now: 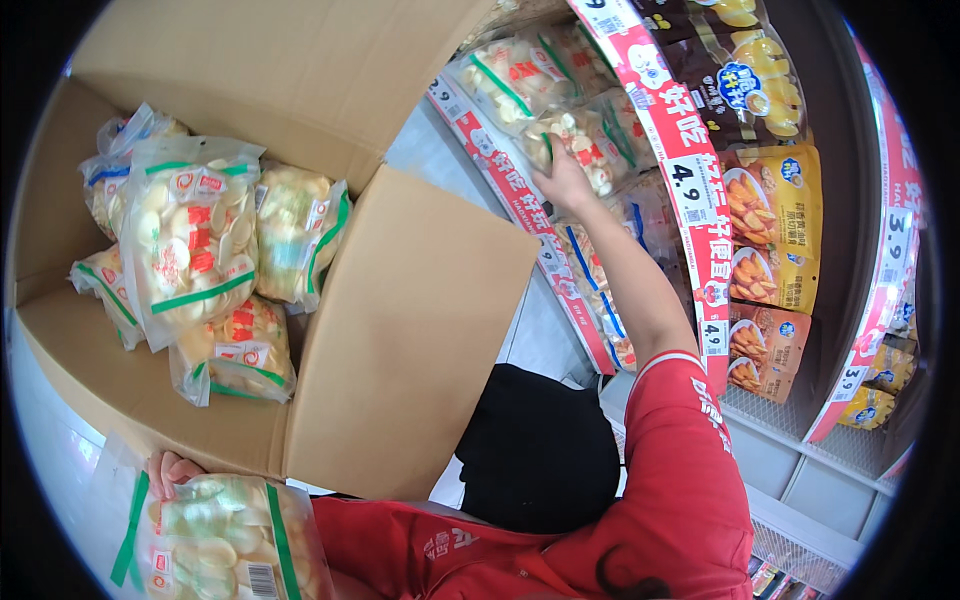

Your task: The person restocks snack items in a supermarket aisle. They take packaged snacks from cardboard boxes on the floor and place them onto shelves, arranging them in rows. The person handles multiple snack packages and moves between different shelf sections.

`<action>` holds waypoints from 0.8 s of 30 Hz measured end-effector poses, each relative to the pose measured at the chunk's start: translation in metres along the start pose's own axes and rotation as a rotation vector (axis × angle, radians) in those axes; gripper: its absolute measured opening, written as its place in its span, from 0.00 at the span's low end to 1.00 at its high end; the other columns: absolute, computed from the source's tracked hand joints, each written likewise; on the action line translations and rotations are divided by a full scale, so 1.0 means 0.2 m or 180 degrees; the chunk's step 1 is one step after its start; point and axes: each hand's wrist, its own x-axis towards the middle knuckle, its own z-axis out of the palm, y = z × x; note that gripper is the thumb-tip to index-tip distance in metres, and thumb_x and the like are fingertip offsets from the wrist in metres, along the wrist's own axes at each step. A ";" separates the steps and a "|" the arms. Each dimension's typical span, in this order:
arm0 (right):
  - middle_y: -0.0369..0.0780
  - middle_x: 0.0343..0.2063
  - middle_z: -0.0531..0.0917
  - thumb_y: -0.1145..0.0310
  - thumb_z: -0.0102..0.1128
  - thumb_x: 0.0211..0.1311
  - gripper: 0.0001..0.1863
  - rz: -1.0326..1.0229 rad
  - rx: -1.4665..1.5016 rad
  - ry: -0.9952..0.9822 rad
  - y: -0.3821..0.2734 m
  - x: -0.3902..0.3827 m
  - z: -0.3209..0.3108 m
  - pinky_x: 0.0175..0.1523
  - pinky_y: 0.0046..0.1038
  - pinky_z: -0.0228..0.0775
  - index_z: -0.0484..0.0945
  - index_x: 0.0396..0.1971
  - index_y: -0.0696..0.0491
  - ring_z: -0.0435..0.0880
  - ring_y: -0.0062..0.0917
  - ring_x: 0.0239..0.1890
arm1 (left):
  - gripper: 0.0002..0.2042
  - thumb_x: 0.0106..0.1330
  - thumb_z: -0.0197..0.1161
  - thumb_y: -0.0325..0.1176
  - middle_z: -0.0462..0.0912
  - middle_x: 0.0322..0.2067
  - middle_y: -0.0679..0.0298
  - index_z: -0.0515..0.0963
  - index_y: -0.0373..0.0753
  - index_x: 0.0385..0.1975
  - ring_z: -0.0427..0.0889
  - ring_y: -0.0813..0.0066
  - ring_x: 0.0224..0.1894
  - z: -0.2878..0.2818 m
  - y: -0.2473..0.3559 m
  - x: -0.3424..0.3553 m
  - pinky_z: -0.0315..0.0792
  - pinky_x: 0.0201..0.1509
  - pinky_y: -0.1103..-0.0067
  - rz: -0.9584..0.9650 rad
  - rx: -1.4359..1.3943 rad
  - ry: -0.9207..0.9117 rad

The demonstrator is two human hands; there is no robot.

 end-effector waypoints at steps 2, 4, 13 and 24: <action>0.53 0.50 0.76 0.64 0.55 0.56 0.28 -0.0128 0.0005 0.0876 0.06 0.03 -0.07 0.51 0.38 0.71 0.66 0.58 0.52 0.79 0.43 0.48 | 0.07 0.69 0.52 0.39 0.77 0.34 0.67 0.70 0.43 0.36 0.76 0.72 0.42 0.02 -0.01 0.00 0.70 0.53 0.72 0.0018 0.0058 0.0037; 0.53 0.47 0.79 0.61 0.56 0.58 0.19 0.0541 -0.0489 0.1628 0.14 0.08 -0.17 0.50 0.38 0.72 0.75 0.46 0.58 0.80 0.40 0.49 | 0.07 0.69 0.52 0.39 0.77 0.34 0.67 0.70 0.43 0.36 0.76 0.72 0.42 0.02 -0.01 0.00 0.70 0.53 0.72 0.0017 0.0122 0.0078; 0.52 0.50 0.77 0.62 0.62 0.57 0.21 0.1625 -0.0530 0.1607 0.42 0.19 -0.29 0.56 0.40 0.68 0.76 0.49 0.56 0.76 0.45 0.53 | 0.07 0.69 0.52 0.39 0.77 0.34 0.67 0.71 0.43 0.36 0.76 0.72 0.42 0.04 -0.02 -0.05 0.70 0.52 0.72 0.0078 0.0291 0.0341; 0.54 0.45 0.79 0.60 0.59 0.58 0.20 0.1915 -0.0011 0.1828 0.51 0.10 -0.35 0.53 0.41 0.70 0.77 0.46 0.59 0.79 0.46 0.49 | 0.07 0.69 0.52 0.39 0.77 0.34 0.67 0.71 0.42 0.36 0.77 0.73 0.42 0.07 -0.04 -0.08 0.71 0.52 0.72 0.0106 0.0417 0.0495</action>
